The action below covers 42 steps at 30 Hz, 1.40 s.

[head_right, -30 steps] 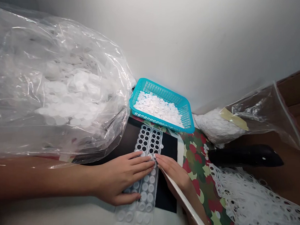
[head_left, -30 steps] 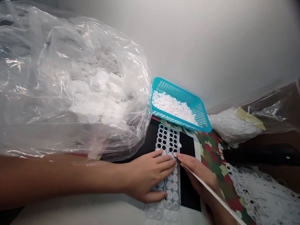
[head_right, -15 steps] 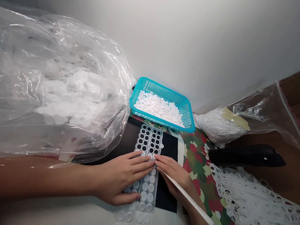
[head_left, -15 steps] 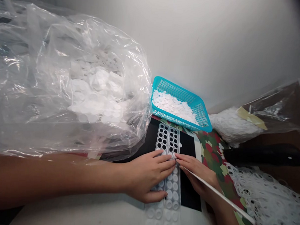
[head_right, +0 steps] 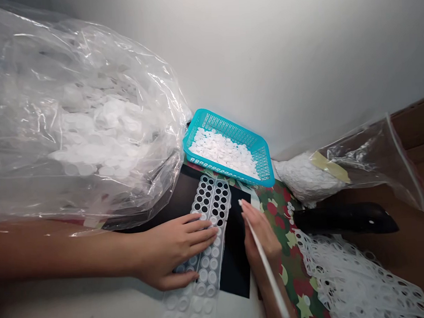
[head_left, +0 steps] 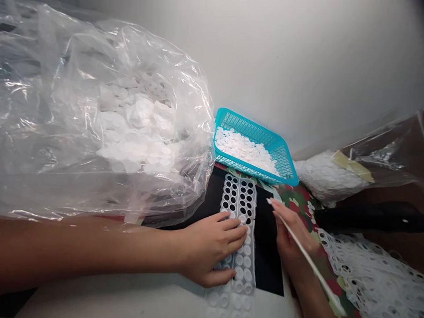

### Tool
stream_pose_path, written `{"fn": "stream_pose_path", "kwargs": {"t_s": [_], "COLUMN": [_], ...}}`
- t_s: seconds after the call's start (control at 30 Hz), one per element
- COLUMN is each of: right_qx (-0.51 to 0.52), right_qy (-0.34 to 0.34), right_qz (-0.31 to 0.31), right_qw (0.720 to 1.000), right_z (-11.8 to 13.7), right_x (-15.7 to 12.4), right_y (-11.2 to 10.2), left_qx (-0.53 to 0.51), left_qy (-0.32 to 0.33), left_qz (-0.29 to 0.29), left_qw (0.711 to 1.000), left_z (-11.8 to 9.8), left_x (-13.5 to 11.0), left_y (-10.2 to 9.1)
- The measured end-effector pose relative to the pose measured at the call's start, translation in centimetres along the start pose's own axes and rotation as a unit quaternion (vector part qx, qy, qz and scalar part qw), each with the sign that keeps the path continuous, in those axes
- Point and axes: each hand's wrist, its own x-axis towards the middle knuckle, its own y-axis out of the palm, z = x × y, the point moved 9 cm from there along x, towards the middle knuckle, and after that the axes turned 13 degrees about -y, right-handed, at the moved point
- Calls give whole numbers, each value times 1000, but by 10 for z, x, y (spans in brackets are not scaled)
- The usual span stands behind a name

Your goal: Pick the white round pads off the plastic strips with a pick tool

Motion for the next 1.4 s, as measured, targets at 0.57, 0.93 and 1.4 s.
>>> {"fn": "stream_pose_path", "kwargs": {"t_s": [0.57, 0.93, 1.4], "right_qx": [155, 120, 144], "right_qy": [-17, -27, -27], "right_qz": [116, 155, 108], "right_qw": [981, 980, 983], "right_z": [-6, -14, 6], "right_x": [-2, -16, -4], "right_y": [24, 41, 19], "left_qx": [-5, -6, 55], "left_qy": [-1, -2, 7], "left_qz": [-5, -4, -14], "left_qw": [1000, 1000, 998], "left_z": [1, 0, -6], "left_x": [0, 1, -1], "left_y": [0, 0, 1]}}
